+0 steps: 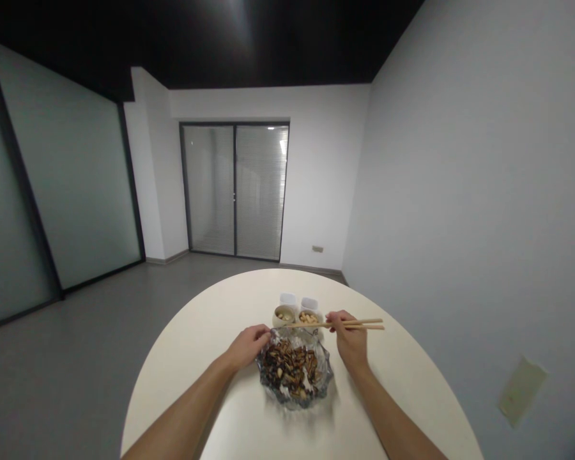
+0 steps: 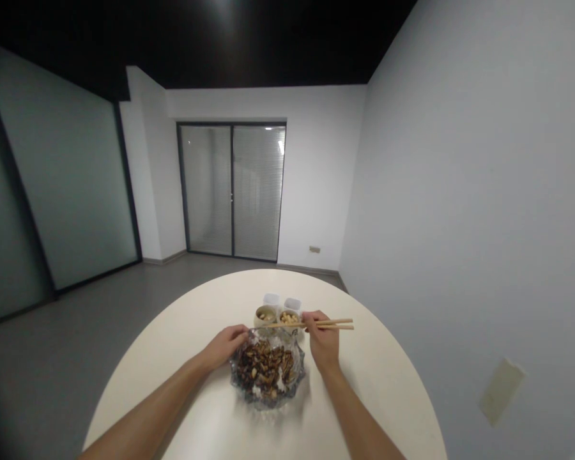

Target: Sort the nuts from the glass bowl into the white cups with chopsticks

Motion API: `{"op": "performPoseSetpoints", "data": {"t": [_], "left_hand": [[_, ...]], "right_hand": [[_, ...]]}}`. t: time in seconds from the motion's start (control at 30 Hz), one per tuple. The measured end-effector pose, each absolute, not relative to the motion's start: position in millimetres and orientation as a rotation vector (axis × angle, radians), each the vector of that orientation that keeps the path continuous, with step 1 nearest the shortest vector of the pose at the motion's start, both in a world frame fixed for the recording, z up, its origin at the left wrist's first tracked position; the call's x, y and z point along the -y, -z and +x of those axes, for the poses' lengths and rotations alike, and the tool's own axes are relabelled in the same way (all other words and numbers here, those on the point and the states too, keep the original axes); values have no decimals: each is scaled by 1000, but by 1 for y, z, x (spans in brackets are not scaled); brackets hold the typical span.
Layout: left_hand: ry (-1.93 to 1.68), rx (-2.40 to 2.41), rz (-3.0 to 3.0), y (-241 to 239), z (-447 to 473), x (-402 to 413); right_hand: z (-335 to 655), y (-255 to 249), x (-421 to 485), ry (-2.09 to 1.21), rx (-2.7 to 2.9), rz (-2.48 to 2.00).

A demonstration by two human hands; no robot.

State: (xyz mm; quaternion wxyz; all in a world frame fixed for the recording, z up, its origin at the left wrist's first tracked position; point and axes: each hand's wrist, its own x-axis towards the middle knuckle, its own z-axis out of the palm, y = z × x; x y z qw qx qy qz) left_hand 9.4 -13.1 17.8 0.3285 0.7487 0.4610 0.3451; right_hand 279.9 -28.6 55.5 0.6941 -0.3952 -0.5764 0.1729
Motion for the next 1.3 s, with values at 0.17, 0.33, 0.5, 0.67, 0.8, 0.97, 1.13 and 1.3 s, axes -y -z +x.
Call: {"op": "performPoseSetpoints", "data": {"t": [0.17, 0.33, 0.5, 0.67, 0.8, 0.97, 1.13, 1.3], "left_hand": [[-903, -1201, 1952, -17, 9, 13], [-914, -1205, 1980, -15, 8, 11], [-911, -1196, 1965, -13, 8, 9], [-903, -1214, 1980, -12, 9, 8], [-896, -1221, 1980, -16, 10, 10], [-883, -1245, 1983, -20, 11, 13], [-885, -1239, 1977, -18, 10, 12], [-887, -1241, 1985, -17, 10, 11]], "right_hand": [[279, -61, 49, -557, 1544, -850], [276, -62, 55, -622, 1586, -865], [275, -61, 54, -645, 1605, -862], [276, -59, 54, -669, 1615, -883], [276, -59, 54, -667, 1625, -881], [276, -61, 54, -665, 1605, -858], [276, -61, 54, -646, 1620, -866], [278, -57, 52, -658, 1632, -857]]}}
